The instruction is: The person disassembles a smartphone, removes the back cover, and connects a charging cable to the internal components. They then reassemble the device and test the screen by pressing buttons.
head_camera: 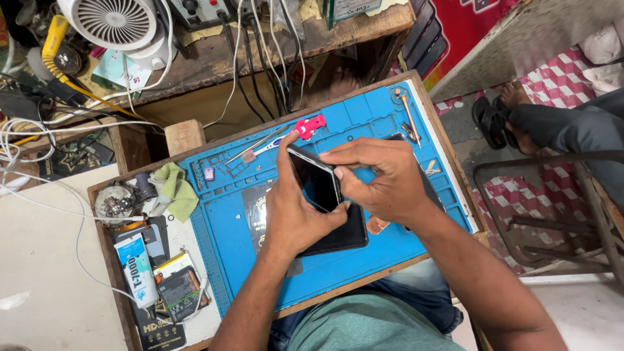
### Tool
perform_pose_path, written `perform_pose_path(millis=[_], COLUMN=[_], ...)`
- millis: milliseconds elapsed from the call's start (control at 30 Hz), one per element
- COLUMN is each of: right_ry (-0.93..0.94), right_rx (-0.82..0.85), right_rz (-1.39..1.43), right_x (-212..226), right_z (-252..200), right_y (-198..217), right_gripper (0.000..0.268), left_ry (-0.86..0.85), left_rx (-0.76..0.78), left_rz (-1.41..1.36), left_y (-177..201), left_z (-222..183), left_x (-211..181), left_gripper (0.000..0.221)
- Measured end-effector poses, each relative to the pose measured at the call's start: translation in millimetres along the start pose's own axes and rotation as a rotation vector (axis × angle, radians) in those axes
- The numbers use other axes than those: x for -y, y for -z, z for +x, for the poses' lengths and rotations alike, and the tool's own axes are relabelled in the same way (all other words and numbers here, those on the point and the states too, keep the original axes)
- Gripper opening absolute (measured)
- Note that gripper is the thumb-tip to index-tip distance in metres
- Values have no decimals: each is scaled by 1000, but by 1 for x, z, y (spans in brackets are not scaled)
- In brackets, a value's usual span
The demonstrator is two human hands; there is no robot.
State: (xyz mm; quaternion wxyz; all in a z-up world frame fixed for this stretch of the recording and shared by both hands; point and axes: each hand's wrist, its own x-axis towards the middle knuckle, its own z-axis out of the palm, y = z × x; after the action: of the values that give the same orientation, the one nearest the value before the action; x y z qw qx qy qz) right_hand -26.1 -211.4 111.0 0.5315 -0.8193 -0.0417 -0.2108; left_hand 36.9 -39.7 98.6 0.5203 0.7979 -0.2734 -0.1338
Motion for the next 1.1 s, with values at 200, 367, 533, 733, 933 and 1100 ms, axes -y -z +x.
perform_pose_path(millis=[200, 367, 533, 733, 933, 1100], right_ry=[-209, -334, -402, -450, -426, -184], right_rx=[67, 154, 276, 497, 527, 504], right_rz=[230, 245, -42, -181, -99, -265], right_x=[-2, 1, 26, 55, 59, 39], right_z=[-2, -4, 5, 20, 23, 15], right_y=[6, 25, 46, 60, 58, 48], right_gripper=[25, 27, 37, 51, 46, 47], left_ry=[-29, -13, -208, -331, -282, -341], left_rx=[-6, -1, -69, -67, -41, -36], left_rz=[28, 139, 204, 250, 292, 307], left_y=[-3, -11, -22, -31, -31, -36], left_z=[-3, -6, -12, -21, -26, -26], left_x=[-1, 0, 0, -4, 0, 1], left_gripper=[120, 122, 112, 103, 99, 104])
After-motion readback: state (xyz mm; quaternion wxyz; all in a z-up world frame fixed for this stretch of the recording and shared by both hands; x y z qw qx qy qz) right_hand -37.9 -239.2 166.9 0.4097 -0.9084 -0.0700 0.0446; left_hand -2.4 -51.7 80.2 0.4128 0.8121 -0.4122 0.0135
